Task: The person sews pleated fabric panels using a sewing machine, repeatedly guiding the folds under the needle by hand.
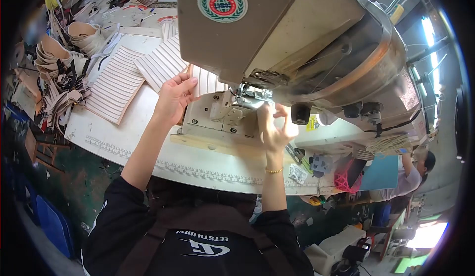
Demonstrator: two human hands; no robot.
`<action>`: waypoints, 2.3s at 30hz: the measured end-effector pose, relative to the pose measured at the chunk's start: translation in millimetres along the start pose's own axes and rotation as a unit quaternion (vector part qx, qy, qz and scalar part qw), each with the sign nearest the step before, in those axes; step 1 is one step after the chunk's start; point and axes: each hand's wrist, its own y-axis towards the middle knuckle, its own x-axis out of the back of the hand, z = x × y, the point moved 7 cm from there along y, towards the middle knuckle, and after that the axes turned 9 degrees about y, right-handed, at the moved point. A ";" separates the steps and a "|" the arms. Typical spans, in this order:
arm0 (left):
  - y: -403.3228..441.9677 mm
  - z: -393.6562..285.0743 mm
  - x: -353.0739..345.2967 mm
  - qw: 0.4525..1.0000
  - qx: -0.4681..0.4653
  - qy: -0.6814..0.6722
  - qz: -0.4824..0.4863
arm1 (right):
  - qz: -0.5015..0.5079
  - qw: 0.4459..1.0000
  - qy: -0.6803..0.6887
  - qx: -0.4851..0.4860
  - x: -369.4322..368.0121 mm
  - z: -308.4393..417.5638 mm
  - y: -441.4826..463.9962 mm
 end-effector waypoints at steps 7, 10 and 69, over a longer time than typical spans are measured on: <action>-111.4 -175.9 26.3 0.767 -0.539 0.225 -0.265 | 0.062 0.930 0.128 0.339 133.0 92.9 33.8; -218.7 -286.6 -31.7 0.584 -0.778 0.211 -0.092 | 0.049 0.899 0.255 0.352 162.7 175.2 91.3; 70.1 59.0 -19.6 0.986 0.068 -0.140 0.058 | 0.275 0.865 0.356 -0.224 -7.7 52.5 -88.1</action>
